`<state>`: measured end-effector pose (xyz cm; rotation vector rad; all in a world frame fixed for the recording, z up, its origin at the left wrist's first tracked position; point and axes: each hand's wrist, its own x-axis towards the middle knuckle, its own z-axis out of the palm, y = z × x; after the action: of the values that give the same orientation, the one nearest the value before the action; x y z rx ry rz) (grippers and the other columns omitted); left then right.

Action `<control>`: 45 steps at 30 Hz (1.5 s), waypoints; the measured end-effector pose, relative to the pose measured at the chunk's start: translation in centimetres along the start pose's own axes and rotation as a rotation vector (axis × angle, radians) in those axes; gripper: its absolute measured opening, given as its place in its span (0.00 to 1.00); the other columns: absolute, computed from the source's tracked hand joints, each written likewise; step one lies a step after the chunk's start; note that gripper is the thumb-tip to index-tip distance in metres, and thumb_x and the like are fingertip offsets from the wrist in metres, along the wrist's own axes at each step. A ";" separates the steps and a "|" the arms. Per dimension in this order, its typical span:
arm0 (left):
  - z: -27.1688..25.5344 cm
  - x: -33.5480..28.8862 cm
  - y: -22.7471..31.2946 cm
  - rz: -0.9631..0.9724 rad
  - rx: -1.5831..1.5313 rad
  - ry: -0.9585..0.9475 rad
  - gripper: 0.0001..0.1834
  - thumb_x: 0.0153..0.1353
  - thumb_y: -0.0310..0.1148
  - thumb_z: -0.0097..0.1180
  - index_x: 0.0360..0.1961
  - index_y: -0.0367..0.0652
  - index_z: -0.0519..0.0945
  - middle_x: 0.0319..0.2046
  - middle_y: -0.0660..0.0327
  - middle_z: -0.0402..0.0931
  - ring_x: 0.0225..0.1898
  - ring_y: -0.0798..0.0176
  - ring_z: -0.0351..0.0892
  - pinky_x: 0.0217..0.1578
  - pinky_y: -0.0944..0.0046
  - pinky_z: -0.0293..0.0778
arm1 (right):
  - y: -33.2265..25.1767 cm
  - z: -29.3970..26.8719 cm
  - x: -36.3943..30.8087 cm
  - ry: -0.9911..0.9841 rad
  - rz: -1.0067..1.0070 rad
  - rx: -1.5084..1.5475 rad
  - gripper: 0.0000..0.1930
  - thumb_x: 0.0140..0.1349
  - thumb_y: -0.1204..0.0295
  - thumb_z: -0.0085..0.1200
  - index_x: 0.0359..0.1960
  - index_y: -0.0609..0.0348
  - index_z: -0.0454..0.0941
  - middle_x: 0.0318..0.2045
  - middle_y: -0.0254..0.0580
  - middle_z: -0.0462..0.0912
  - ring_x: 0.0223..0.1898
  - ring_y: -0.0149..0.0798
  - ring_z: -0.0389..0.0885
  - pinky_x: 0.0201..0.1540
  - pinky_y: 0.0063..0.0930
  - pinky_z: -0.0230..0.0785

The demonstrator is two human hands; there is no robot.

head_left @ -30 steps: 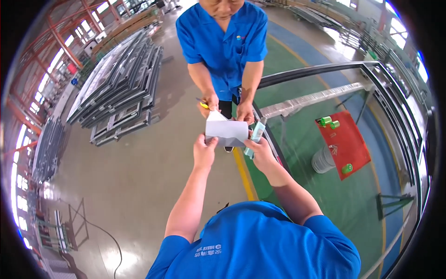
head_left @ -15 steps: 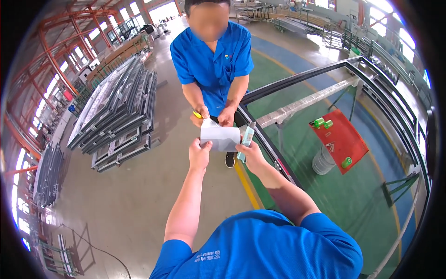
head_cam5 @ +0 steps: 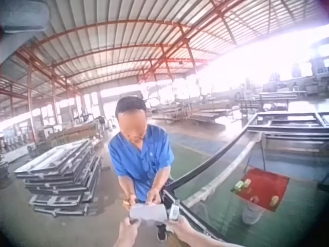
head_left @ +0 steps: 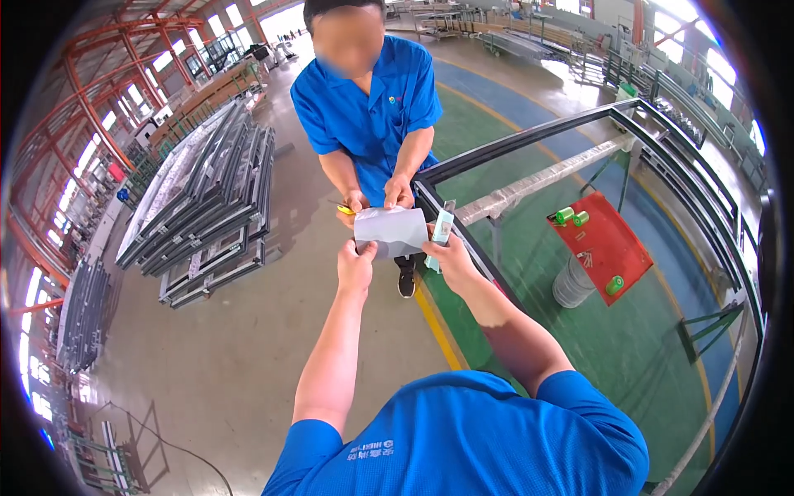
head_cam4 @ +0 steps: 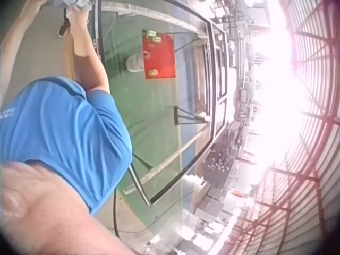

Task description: Apply protective adhesive film to a large metal frame structure.

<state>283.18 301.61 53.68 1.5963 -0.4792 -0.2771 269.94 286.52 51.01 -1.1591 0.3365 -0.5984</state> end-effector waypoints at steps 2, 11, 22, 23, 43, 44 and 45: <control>0.1 0.0 -0.2 -0.037 0.029 -0.008 0.13 0.62 0.30 0.58 0.44 0.31 0.76 0.38 0.58 0.79 0.39 0.67 0.75 0.44 0.65 0.70 | 0.2 -0.1 0.3 0.020 0.038 -0.025 0.24 0.59 0.76 0.56 0.59 0.66 0.71 0.46 0.37 0.80 0.45 0.30 0.76 0.50 0.26 0.66; -0.7 0.1 -1.0 -0.078 0.035 0.018 0.14 0.62 0.29 0.58 0.46 0.31 0.76 0.39 0.57 0.80 0.40 0.66 0.76 0.46 0.65 0.71 | 3.2 0.0 0.8 0.052 0.122 -0.037 0.20 0.58 0.76 0.58 0.53 0.65 0.74 0.42 0.35 0.80 0.44 0.31 0.76 0.49 0.26 0.66; -2.3 1.1 -1.7 -0.013 0.083 0.024 0.12 0.59 0.34 0.59 0.39 0.35 0.79 0.32 0.62 0.78 0.34 0.65 0.73 0.39 0.63 0.69 | 3.3 1.1 0.3 0.027 0.129 -0.150 0.06 0.54 0.73 0.60 0.33 0.59 0.80 0.28 0.31 0.78 0.31 0.28 0.74 0.35 0.28 0.68; -2.7 1.1 -1.7 -0.102 0.090 0.015 0.08 0.61 0.33 0.58 0.34 0.39 0.77 0.28 0.66 0.74 0.27 0.72 0.67 0.28 0.68 0.63 | 3.1 1.6 0.3 0.025 0.148 -0.145 0.09 0.54 0.70 0.60 0.34 0.61 0.80 0.28 0.31 0.78 0.29 0.27 0.73 0.30 0.26 0.67; 2.0 -5.2 -3.8 -0.024 0.194 -0.105 0.25 0.61 0.47 0.61 0.45 0.31 0.78 0.41 0.58 0.81 0.42 0.65 0.76 0.48 0.64 0.71 | 3.2 -2.4 -5.3 0.279 0.105 -0.114 0.09 0.62 0.72 0.56 0.42 0.60 0.79 0.33 0.32 0.80 0.32 0.26 0.73 0.32 0.26 0.66; 1.9 -6.1 -4.2 -0.092 0.159 -0.155 0.24 0.61 0.45 0.62 0.44 0.30 0.78 0.40 0.57 0.80 0.42 0.66 0.76 0.47 0.65 0.71 | 3.5 -2.6 -6.6 0.271 0.047 -0.150 0.09 0.62 0.72 0.56 0.42 0.61 0.79 0.32 0.31 0.80 0.31 0.26 0.73 0.31 0.25 0.66; 1.8 -7.2 -4.7 -0.153 0.130 -0.177 0.24 0.60 0.44 0.63 0.43 0.30 0.77 0.39 0.57 0.80 0.41 0.67 0.76 0.46 0.65 0.71 | 3.9 -2.8 -7.9 0.280 0.104 -0.201 0.11 0.60 0.71 0.57 0.42 0.62 0.78 0.31 0.31 0.79 0.30 0.26 0.73 0.31 0.25 0.66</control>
<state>276.64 303.50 48.08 1.7473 -0.5195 -0.5152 263.16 290.14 45.94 -1.2420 0.7052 -0.6469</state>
